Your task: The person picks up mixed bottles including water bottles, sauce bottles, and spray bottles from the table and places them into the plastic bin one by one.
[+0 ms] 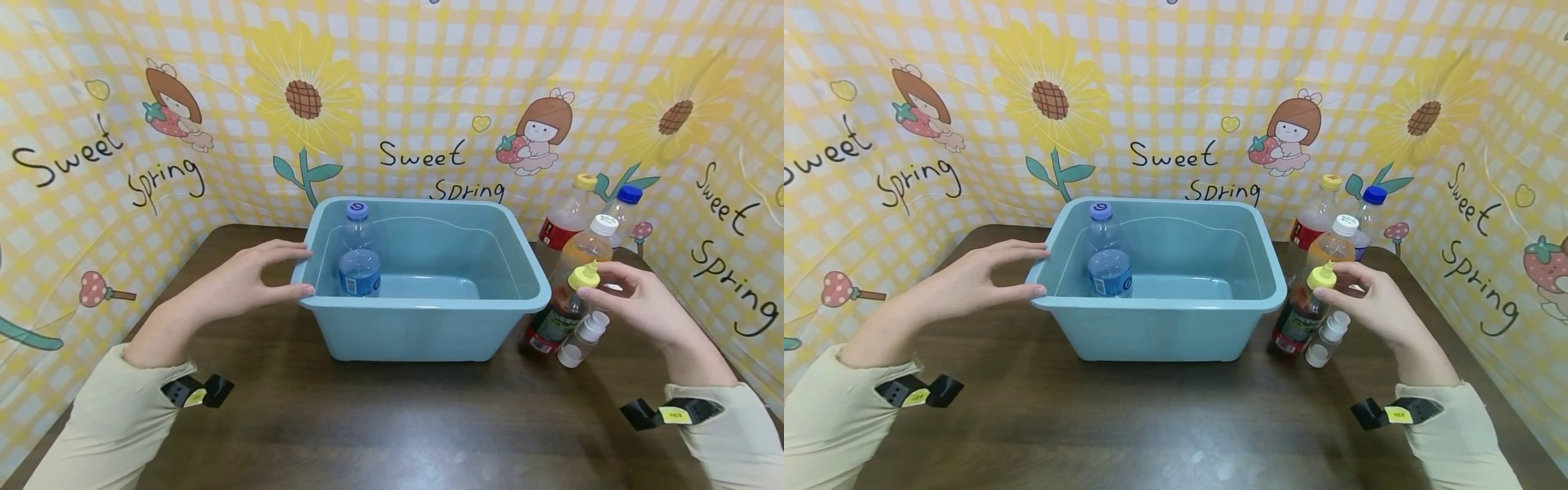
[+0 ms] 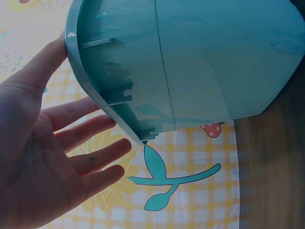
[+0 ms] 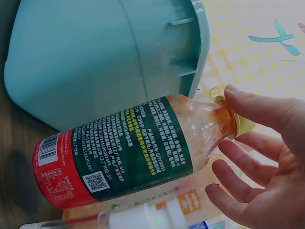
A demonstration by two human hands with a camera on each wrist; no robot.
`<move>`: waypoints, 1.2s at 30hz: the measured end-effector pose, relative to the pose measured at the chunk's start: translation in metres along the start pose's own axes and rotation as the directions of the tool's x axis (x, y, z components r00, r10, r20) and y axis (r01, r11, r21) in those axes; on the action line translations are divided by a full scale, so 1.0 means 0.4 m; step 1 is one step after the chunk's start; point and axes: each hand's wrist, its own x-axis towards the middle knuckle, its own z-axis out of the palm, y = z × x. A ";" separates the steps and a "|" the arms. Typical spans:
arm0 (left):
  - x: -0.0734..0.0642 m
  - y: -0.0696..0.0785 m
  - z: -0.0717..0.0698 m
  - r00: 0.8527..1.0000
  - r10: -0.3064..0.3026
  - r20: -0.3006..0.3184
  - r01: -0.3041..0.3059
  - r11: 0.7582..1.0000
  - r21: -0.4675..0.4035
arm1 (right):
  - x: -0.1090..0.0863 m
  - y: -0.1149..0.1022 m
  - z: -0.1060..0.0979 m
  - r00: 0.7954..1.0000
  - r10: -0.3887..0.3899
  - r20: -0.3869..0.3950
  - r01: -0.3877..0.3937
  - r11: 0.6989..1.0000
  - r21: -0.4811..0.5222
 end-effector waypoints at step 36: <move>0.000 0.000 -0.001 1.000 -0.006 0.004 0.006 1.000 0.003 | 0.004 -0.076 -0.067 0.987 0.011 -0.161 0.008 0.993 0.115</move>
